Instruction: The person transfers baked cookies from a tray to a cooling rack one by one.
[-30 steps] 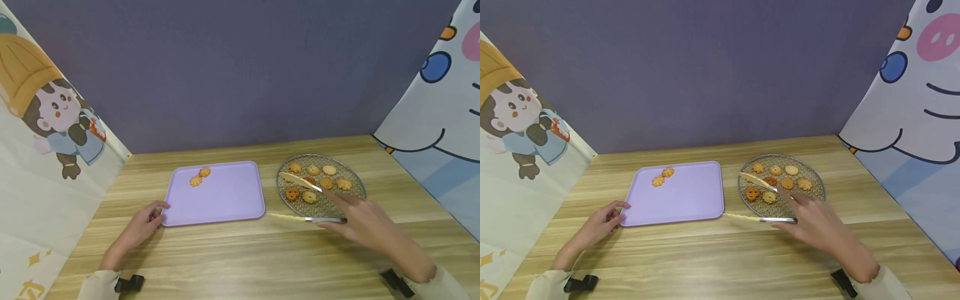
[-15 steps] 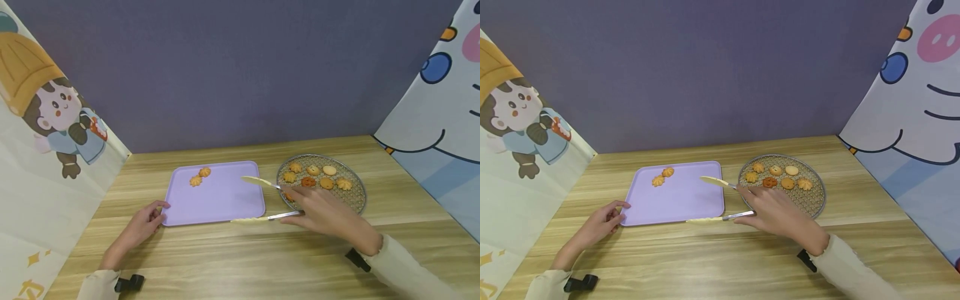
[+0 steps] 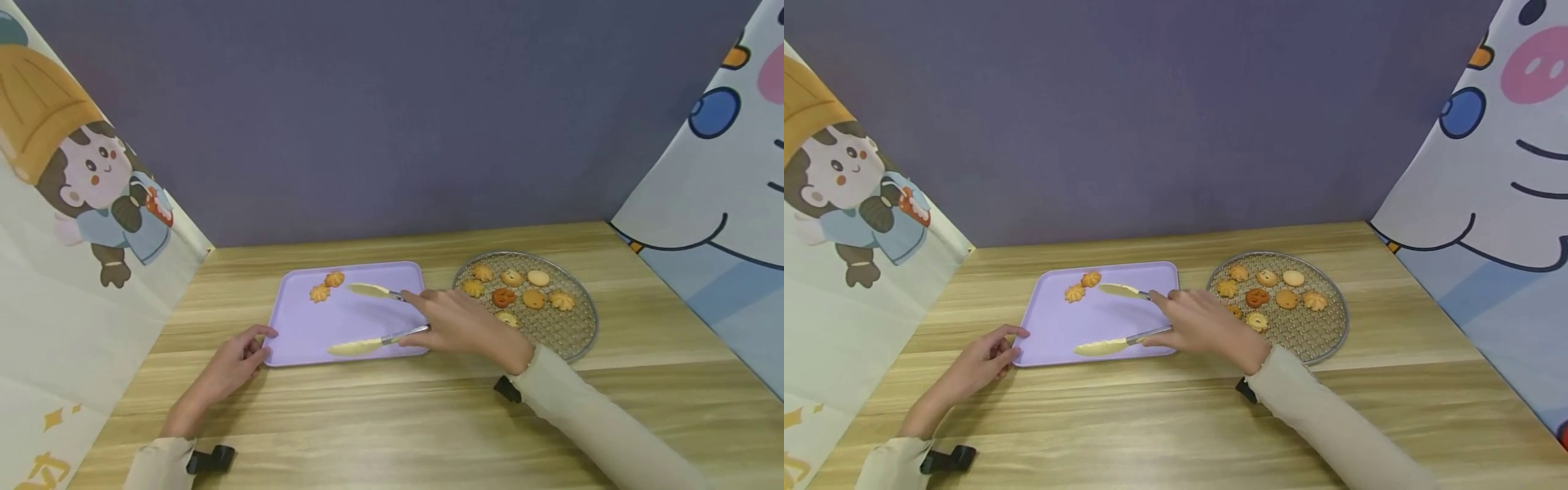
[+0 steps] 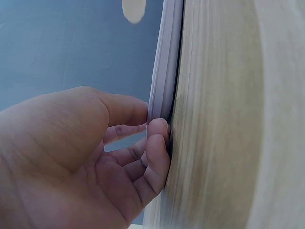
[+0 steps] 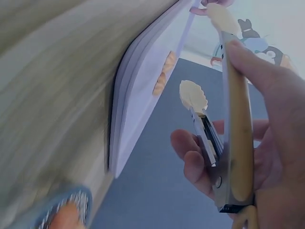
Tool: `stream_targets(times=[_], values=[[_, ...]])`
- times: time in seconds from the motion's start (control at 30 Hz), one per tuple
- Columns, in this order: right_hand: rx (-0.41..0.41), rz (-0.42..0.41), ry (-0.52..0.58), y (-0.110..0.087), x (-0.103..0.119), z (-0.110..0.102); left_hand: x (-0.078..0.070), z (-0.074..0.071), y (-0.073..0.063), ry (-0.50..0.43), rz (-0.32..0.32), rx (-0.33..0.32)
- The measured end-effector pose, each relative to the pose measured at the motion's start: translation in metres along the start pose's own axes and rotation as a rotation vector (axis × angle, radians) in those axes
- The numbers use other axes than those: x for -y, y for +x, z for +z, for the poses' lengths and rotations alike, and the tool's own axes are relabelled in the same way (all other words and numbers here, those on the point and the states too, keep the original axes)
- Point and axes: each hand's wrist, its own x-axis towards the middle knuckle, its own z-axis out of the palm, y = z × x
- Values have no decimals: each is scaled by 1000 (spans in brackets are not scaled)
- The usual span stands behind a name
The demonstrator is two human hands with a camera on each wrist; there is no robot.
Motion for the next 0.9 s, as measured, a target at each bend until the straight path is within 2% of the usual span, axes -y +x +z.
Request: stream_targets(times=[0.37,0.63,0.9], values=[[48,-12,-8,44,7,24,-1,0,0,17,16,-4],[96,14,75,68,20,27,0,1,2,25,5,-6],[120,36,26,91,38,35,-2,0,1,-8,13,-3]])
